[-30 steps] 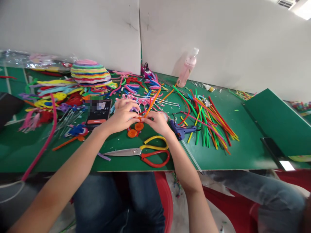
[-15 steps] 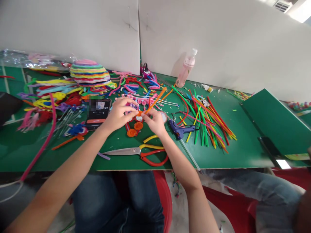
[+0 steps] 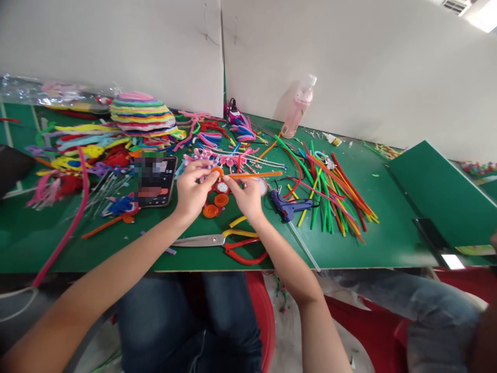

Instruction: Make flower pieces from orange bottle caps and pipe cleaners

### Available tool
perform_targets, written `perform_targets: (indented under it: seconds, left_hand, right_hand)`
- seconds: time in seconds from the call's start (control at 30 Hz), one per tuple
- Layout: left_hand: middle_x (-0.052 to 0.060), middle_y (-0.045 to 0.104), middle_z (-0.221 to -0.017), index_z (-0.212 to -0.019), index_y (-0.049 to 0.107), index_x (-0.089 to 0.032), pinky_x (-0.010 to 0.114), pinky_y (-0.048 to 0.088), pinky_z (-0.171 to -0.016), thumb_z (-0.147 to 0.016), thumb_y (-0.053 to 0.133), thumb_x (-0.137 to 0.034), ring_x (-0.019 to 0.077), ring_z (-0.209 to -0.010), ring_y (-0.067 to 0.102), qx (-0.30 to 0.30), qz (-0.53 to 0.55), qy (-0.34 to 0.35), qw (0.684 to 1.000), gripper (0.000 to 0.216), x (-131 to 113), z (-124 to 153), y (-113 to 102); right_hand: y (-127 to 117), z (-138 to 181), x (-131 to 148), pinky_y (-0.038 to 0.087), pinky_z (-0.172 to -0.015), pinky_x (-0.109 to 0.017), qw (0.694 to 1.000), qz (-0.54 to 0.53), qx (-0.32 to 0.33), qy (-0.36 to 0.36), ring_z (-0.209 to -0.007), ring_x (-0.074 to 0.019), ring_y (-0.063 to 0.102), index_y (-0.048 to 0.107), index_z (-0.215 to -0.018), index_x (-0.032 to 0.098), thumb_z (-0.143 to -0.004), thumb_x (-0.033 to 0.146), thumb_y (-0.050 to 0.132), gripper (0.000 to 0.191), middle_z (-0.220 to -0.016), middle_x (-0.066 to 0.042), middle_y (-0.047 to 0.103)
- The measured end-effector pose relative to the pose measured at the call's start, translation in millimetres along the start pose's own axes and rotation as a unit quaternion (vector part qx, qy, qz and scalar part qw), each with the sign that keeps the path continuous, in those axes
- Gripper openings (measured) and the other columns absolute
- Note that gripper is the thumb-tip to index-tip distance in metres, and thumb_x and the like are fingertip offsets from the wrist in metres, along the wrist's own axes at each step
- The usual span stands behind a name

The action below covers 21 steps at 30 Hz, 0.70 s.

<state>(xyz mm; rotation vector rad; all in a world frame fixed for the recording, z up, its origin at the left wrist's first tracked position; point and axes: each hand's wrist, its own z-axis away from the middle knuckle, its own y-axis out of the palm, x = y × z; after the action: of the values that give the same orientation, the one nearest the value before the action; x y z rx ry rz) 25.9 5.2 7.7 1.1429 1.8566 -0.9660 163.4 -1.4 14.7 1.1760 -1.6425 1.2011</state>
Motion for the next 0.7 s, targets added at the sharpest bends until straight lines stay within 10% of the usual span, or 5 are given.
perform_targets:
  seconds: [0.4,0.7]
  left_hand:
    - [0.005,0.065,-0.103,-0.064,0.066,-0.021,0.055,0.028,-0.102,-0.078,0.064,-0.021,0.03,-0.114,0.049,0.168,-0.219,0.178,0.945,0.014,-1,-13,-17]
    - [0.004,0.064,-0.104,-0.065,0.069,-0.023,0.055,0.024,-0.109,-0.078,0.065,-0.026,0.0281,-0.116,0.049,0.275,-0.193,0.211,0.918,0.014,-2,-26,-30]
  right_hand:
    - [-15,-13,-11,0.04,-0.062,-0.025,0.982,0.119,0.117,-0.092,-0.062,-0.0123,0.056,0.066,-0.06,0.02,-0.082,0.039,0.061,0.029,-0.065,0.0,0.065]
    - [-18,-14,-13,0.041,-0.063,-0.026,0.97,0.096,0.19,-0.117,-0.063,-0.0118,0.053,0.064,-0.063,0.019,-0.079,0.047,0.063,0.032,-0.067,0.001,0.062]
